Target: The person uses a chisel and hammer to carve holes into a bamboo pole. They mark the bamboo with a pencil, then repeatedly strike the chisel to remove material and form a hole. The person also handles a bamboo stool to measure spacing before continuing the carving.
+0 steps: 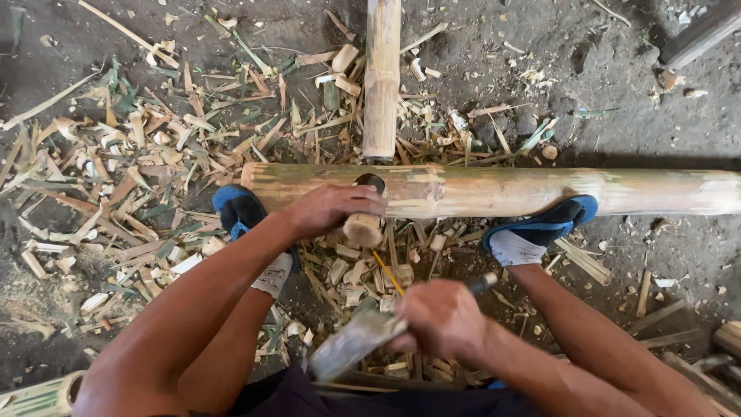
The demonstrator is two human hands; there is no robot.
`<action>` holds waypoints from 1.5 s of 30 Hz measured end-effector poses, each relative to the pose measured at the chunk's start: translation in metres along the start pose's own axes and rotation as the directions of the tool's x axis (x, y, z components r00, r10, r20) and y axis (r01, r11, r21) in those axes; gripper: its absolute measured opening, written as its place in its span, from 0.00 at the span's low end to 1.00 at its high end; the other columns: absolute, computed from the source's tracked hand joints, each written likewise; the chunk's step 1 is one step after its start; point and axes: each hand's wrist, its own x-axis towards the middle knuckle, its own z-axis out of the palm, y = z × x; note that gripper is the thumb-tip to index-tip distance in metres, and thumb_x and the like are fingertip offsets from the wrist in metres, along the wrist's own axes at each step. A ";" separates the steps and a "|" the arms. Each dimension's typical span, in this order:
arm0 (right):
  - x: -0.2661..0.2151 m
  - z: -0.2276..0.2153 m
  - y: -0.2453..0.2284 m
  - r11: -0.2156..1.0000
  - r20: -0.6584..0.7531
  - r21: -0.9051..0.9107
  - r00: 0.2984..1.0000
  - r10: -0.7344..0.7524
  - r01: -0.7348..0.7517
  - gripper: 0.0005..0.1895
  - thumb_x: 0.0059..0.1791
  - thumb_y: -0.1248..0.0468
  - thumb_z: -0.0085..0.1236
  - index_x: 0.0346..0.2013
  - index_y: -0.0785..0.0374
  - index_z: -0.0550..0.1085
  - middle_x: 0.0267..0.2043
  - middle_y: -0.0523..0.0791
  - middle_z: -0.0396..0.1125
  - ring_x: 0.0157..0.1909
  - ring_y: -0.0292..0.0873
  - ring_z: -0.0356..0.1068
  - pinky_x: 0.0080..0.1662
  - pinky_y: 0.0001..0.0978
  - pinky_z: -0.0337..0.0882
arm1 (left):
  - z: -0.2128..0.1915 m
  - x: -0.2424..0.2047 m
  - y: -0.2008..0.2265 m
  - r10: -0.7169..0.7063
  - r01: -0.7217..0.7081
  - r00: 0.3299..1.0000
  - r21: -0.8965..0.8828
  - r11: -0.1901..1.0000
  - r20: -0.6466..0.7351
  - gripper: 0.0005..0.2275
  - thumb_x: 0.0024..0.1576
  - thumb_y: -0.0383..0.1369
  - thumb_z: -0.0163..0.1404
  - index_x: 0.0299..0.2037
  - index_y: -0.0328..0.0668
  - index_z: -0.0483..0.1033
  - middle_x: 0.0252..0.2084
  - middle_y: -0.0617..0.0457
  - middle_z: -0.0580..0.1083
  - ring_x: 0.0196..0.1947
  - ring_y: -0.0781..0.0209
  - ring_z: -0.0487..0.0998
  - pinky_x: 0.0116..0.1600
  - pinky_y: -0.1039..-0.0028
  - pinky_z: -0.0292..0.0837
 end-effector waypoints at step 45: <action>-0.039 0.020 0.003 0.962 0.137 0.060 0.957 0.257 -0.267 0.19 0.51 0.50 0.56 0.34 0.62 0.66 0.25 0.49 0.67 0.26 0.56 0.73 0.27 0.49 0.71 | 0.018 -0.020 0.006 -0.187 0.187 0.982 0.202 0.961 -0.019 0.30 0.49 0.37 0.62 0.64 0.58 0.67 0.67 0.55 0.67 0.61 0.49 0.72 0.52 0.58 0.78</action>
